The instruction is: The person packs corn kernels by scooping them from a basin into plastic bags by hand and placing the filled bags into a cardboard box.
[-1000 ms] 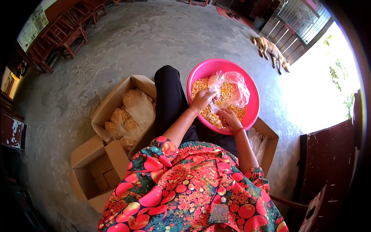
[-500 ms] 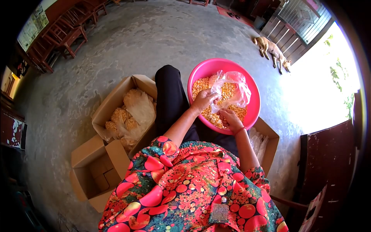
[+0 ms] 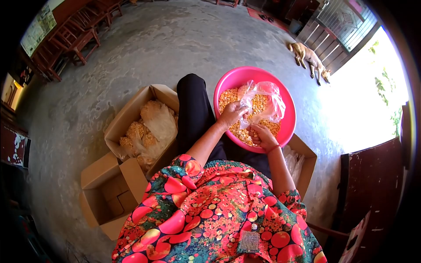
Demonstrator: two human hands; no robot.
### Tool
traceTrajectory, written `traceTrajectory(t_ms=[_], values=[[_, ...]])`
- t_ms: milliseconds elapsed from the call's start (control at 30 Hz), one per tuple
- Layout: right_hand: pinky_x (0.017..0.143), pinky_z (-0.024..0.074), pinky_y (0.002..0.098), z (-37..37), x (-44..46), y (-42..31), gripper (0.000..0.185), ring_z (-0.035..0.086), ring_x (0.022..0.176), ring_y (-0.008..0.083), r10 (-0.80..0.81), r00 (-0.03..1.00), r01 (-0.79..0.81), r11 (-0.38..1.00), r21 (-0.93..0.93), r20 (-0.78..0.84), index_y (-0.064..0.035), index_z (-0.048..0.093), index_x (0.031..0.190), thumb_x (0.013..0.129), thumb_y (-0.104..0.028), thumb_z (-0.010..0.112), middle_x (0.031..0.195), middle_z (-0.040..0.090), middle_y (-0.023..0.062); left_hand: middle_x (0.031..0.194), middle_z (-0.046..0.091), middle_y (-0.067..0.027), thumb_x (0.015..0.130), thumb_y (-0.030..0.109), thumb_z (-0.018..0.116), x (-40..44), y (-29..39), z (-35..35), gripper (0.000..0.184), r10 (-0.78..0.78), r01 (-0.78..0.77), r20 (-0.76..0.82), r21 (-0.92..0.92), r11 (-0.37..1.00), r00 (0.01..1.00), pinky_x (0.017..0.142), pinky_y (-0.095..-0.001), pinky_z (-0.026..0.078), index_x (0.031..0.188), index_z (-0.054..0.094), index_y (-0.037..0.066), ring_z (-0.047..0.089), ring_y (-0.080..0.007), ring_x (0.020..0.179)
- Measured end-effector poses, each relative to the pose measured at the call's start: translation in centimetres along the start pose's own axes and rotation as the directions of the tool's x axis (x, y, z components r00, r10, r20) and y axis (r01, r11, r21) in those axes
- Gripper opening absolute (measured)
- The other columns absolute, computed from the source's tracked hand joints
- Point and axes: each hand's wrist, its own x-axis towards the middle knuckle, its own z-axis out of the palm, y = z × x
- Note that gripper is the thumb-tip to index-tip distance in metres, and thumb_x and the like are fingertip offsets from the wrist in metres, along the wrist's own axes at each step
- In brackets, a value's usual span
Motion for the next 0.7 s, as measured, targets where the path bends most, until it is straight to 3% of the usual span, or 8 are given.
traceTrajectory(t_ms=[167,300,333,367,400,467,567,700], values=[[0.030,0.0179,0.0177,-0.1,1.0,-1.0,0.017,0.027,0.035,0.0041,-0.061,0.998,0.063,0.995,0.075,-0.028,-0.0032,0.049,0.080,0.083,-0.019,0.044,0.057,0.041,-0.0013,0.067,0.055,-0.0010,0.081,0.013,0.050,0.0,-0.1,-0.1,0.012,0.005,-0.005,0.001,0.031,0.999,1.000,0.057,-0.0207,0.042,0.078,0.056,0.003,0.051,-0.0067,0.059],[0.049,0.0400,0.0195,-1.2,2.8,-3.2,0.026,0.049,0.057,0.0099,-0.334,0.911,0.383,0.902,0.200,-0.241,0.0011,0.051,0.099,0.081,-0.017,0.048,0.072,0.053,0.0065,0.068,0.057,-0.0017,0.081,0.014,0.050,0.0,0.1,-0.1,0.014,0.011,-0.011,0.004,0.027,1.000,1.000,0.058,-0.0206,0.043,0.080,0.057,0.002,0.051,-0.0066,0.059],[0.051,0.0414,0.0201,-1.5,2.8,-3.5,0.026,0.051,0.062,0.0113,-0.728,0.665,0.610,0.658,-0.442,-0.167,0.0009,0.051,0.100,0.081,-0.017,0.048,0.077,0.054,0.0080,0.069,0.057,-0.0019,0.081,0.014,0.050,-0.1,0.2,0.0,0.014,0.006,-0.006,-0.008,0.037,0.999,1.000,0.058,-0.0206,0.044,0.081,0.057,0.002,0.051,-0.0066,0.059],[0.054,0.0428,0.0208,-1.7,2.7,-3.9,0.026,0.053,0.068,0.0127,-0.907,0.387,0.525,0.067,-0.848,0.168,0.0007,0.051,0.100,0.081,-0.016,0.048,0.082,0.055,0.0094,0.069,0.057,-0.0019,0.081,0.014,0.050,-0.2,0.4,0.1,0.014,0.006,-0.006,-0.008,0.037,0.999,1.000,0.058,-0.0206,0.044,0.081,0.057,0.002,0.051,-0.0066,0.059],[0.054,0.0428,0.0208,-1.1,2.1,-4.7,0.026,0.053,0.068,0.0127,-0.907,0.385,0.525,0.064,-0.849,0.170,0.0007,0.051,0.100,0.081,-0.016,0.048,0.082,0.055,0.0094,0.070,0.057,-0.0020,0.081,0.014,0.050,-0.3,0.6,0.2,0.014,-0.011,0.012,-0.017,0.034,0.999,1.000,0.058,-0.0206,0.044,0.081,0.057,0.002,0.051,-0.0066,0.059],[0.054,0.0440,0.0207,0.2,1.0,-5.9,0.021,0.055,0.067,0.0129,-0.605,0.699,0.517,0.796,-0.315,-0.381,-0.0014,0.054,0.094,0.082,-0.017,0.047,0.081,0.057,0.0071,0.070,0.057,-0.0020,0.081,0.014,0.050,-0.3,0.7,0.1,0.014,-0.030,0.030,-0.029,0.028,0.999,0.999,0.058,-0.0205,0.044,0.082,0.058,0.002,0.052,-0.0065,0.059],[0.052,0.0431,0.0193,-0.2,0.4,-4.9,0.017,0.054,0.062,0.0103,-0.497,0.853,0.498,0.866,-0.039,-0.159,-0.0034,0.056,0.089,0.082,-0.016,0.046,0.078,0.057,0.0043,0.070,0.057,-0.0017,0.081,0.014,0.051,-0.1,0.2,0.0,0.014,-0.005,0.006,-0.014,0.029,1.000,1.000,0.058,-0.0203,0.044,0.082,0.057,0.002,0.051,-0.0063,0.059],[0.045,0.0394,0.0187,-0.2,0.0,-2.5,0.021,0.050,0.054,0.0061,-0.285,0.958,0.252,0.826,-0.504,0.013,-0.0046,0.058,0.076,0.081,-0.022,0.046,0.065,0.056,0.0012,0.070,0.057,-0.0014,0.081,0.012,0.050,0.1,-0.2,-0.1,0.012,0.015,-0.016,0.009,0.010,1.000,1.000,0.058,-0.0207,0.044,0.082,0.057,0.002,0.052,-0.0067,0.060]])
